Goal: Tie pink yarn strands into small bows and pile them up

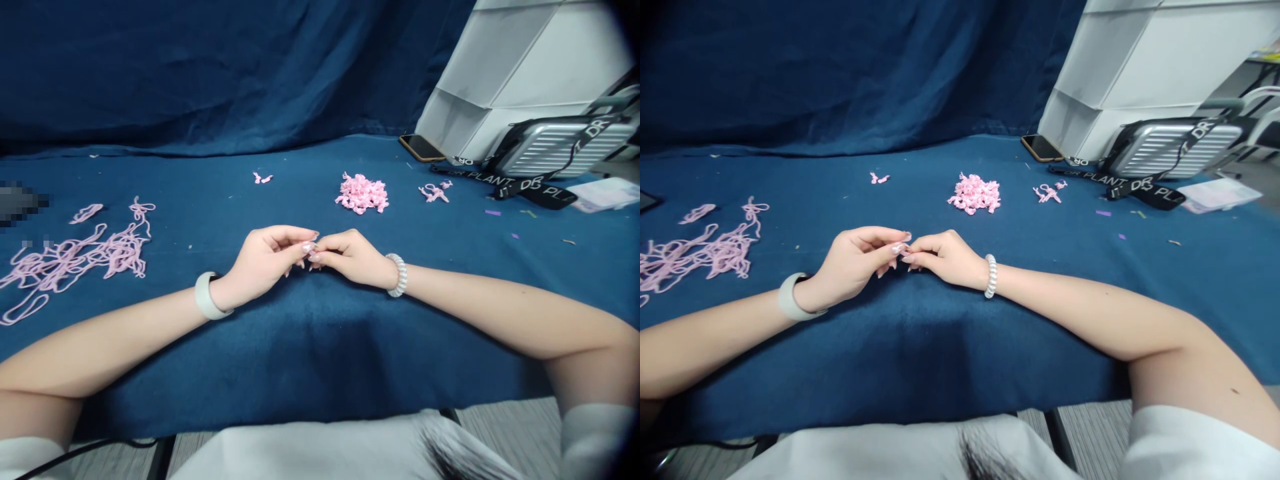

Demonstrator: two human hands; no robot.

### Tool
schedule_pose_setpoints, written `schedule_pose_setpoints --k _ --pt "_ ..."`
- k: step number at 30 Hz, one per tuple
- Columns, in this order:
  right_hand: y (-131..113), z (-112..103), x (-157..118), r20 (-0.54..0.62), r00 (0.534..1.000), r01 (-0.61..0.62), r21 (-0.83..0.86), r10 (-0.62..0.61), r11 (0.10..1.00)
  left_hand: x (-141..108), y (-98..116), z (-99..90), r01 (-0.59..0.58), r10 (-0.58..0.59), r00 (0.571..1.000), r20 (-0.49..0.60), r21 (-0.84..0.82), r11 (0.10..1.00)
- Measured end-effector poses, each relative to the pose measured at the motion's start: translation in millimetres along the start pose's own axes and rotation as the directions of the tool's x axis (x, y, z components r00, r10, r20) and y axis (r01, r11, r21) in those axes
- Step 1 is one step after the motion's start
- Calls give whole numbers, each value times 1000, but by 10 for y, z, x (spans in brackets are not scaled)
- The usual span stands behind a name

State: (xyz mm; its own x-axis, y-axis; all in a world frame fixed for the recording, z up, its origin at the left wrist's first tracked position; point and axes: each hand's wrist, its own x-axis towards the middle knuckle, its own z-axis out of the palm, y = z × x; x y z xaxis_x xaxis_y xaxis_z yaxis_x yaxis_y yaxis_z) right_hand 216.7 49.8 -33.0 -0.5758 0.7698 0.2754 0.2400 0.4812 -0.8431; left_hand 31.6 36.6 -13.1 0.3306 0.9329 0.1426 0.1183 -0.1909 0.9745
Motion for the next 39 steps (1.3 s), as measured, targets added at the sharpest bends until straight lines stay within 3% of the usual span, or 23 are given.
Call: schedule_pose_setpoints --k 4,9,20,27,32,39 --pt "0 5 -2 9 1000 1 7 -1 1000 19 -17 50 151 -139 988 61 -289 945" --pt "31 14 -6 -9 1000 12 8 -12 1000 23 -16 55 236 -201 971 126 -423 875" --pt "8 -15 -12 -28 999 -28 47 29 999 9 -99 -7 289 -251 957 145 -414 863" --pt "31 -14 3 48 997 -62 170 55 984 35 -55 -18 218 -188 976 112 -433 874" --pt "53 -16 9 60 995 -88 256 75 963 38 -28 -12 271 -208 961 182 -469 841" --pt "23 -29 -2 -20 997 -66 125 70 990 23 -48 -9 320 -272 946 177 -363 875"
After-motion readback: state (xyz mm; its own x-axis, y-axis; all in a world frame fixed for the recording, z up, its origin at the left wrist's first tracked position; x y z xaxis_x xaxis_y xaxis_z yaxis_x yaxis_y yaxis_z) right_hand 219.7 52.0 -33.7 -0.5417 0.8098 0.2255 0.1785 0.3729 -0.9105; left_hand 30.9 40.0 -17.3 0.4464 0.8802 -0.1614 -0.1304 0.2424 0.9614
